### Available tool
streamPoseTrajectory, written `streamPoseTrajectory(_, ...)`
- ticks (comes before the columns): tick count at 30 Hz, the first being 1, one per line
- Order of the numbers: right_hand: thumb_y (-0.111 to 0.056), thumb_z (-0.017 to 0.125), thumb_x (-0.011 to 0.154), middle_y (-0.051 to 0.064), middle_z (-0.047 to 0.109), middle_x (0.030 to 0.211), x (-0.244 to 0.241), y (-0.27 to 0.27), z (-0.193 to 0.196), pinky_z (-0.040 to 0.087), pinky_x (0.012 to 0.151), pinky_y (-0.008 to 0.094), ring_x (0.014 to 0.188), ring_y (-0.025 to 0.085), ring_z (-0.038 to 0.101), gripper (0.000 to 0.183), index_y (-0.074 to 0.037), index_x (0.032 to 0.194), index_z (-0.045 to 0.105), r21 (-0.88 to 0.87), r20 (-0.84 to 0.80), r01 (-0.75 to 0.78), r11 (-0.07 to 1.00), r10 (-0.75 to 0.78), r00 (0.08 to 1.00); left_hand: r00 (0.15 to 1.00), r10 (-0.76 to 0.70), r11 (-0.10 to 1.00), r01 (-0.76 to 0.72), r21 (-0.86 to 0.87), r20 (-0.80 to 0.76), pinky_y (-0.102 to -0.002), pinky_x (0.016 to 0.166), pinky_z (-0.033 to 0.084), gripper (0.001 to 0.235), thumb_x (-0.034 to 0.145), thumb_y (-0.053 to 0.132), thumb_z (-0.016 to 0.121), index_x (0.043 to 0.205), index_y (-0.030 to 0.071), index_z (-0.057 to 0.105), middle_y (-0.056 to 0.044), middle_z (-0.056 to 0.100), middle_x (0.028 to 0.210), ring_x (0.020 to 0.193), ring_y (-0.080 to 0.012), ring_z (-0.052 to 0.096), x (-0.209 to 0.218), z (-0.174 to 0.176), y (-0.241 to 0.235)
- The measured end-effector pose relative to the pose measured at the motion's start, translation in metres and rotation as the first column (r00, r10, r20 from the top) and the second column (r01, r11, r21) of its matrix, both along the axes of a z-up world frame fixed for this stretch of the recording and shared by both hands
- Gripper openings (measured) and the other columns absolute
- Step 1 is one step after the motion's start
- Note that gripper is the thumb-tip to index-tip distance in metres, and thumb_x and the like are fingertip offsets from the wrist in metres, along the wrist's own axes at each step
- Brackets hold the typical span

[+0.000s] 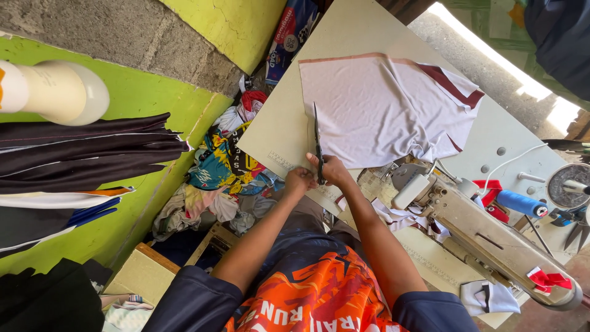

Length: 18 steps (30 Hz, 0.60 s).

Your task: Cutting out fabric pieces from a stack using scissors following a pattern on a cutting table

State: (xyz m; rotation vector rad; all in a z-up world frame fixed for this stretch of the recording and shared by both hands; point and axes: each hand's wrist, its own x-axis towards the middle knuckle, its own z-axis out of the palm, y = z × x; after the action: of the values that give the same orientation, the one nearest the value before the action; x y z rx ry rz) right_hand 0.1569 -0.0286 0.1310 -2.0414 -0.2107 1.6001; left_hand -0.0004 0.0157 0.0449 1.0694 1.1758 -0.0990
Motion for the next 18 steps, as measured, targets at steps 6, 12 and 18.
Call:
streamPoseTrajectory(6, -0.069, 0.072, 0.086, 0.017, 0.065, 0.064, -0.005, -0.011, -0.054, 0.06, 0.05, 0.029, 0.06, 0.025, 0.073, 0.067, -0.003, 0.08, 0.066, 0.048, 0.046, 0.033, 0.998, -0.036, 0.998, 0.999, -0.02, 0.999, 0.019, 0.029, 0.032, -0.028, 0.056, 0.062, 0.017, 0.094, 0.006, 0.062, 0.1, -0.007, 0.07, -0.017, 0.074, 0.072, 0.062, -0.0205, 0.076, 0.0, -0.004, -0.001)
streamPoseTrajectory(12, -0.073, 0.069, 0.085, 0.02, 0.067, 0.069, -0.003, -0.001, -0.017, 0.062, 0.054, 0.031, 0.066, 0.027, 0.076, 0.072, -0.002, 0.085, 0.066, 0.011, -0.017, 0.02, 1.0, -0.02, 1.0, 0.999, -0.005, 1.0, 0.005, -0.007, 0.043, -0.025, 0.057, 0.061, 0.017, 0.094, 0.006, 0.06, 0.099, -0.006, 0.07, -0.015, 0.072, 0.071, 0.063, -0.0199, 0.075, 0.001, 0.012, 0.003)
streamPoseTrajectory(18, -0.076, 0.066, 0.086, 0.021, 0.069, 0.069, 0.014, 0.024, 0.007, 0.062, 0.053, 0.029, 0.068, 0.028, 0.076, 0.076, 0.0, 0.09, 0.066, 0.043, 0.0, 0.004, 0.999, -0.004, 1.0, 1.0, 0.015, 1.0, -0.015, 0.006, 0.023, -0.026, 0.056, 0.061, 0.017, 0.091, 0.005, 0.061, 0.098, -0.007, 0.069, -0.017, 0.071, 0.069, 0.062, -0.0215, 0.075, 0.005, 0.005, 0.0)
